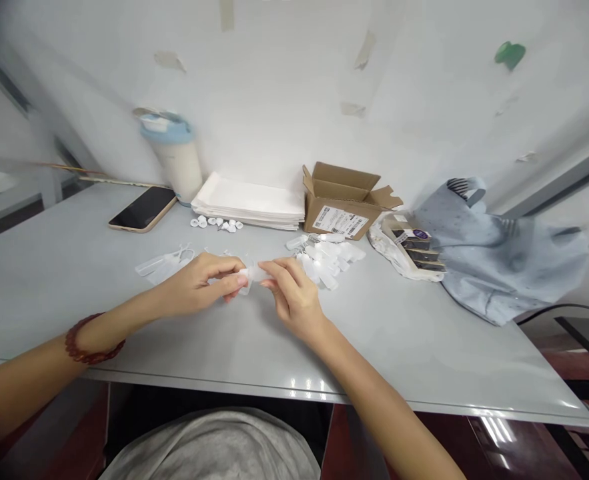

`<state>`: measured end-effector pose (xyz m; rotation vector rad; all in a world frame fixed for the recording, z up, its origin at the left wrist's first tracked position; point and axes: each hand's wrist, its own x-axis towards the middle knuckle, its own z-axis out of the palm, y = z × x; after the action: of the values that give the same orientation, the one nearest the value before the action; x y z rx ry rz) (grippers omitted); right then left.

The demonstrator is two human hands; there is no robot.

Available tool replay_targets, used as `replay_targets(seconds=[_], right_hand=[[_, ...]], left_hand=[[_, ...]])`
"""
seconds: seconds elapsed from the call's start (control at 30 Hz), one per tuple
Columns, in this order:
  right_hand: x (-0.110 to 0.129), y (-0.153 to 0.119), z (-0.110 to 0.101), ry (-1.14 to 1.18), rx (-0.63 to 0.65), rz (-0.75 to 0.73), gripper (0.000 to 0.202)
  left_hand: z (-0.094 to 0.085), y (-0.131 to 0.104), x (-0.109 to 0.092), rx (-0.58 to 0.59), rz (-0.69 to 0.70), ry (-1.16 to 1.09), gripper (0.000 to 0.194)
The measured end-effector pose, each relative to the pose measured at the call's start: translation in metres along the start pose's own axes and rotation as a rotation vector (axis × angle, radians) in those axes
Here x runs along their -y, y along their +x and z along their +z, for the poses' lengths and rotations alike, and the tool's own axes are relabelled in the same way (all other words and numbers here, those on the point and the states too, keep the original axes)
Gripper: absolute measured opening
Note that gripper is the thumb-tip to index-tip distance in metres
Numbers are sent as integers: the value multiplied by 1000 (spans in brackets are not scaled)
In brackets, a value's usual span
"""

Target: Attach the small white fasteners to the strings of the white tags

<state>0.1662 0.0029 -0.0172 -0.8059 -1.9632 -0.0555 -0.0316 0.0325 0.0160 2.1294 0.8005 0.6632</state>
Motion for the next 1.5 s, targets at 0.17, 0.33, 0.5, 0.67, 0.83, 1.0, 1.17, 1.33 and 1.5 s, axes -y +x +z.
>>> replay_targets(seconds=[0.17,0.33,0.5,0.67,0.83,1.0,1.17,1.33,1.5], right_hand=[[2,1,-3,67,76,95,21],[2,4,-6,168,212,344,32],[-1,5,-4,298,320,598,44],[0,4,-3,279,270,563,35],[1,3,-3,154,182,333,22],[2,3,-3,111,80,183,18],[3,3,-5,107,104,202,19],[5,4,-8,220,188,437,29],[4,8,-9,479,320,746,39]], left_hand=[[4,-1,3,-10,138,195,37],[11,-4,10,-88,350,589,27],[15,-4,17,-140,474,919,30],[10,-1,16,-87,287,583,24],[2,1,9,-32,134,245,30],[-1,1,4,22,56,118,34],[4,-1,5,-13,151,207,33],[12,-3,11,-133,321,437,33],[16,-5,16,-168,436,704,32]])
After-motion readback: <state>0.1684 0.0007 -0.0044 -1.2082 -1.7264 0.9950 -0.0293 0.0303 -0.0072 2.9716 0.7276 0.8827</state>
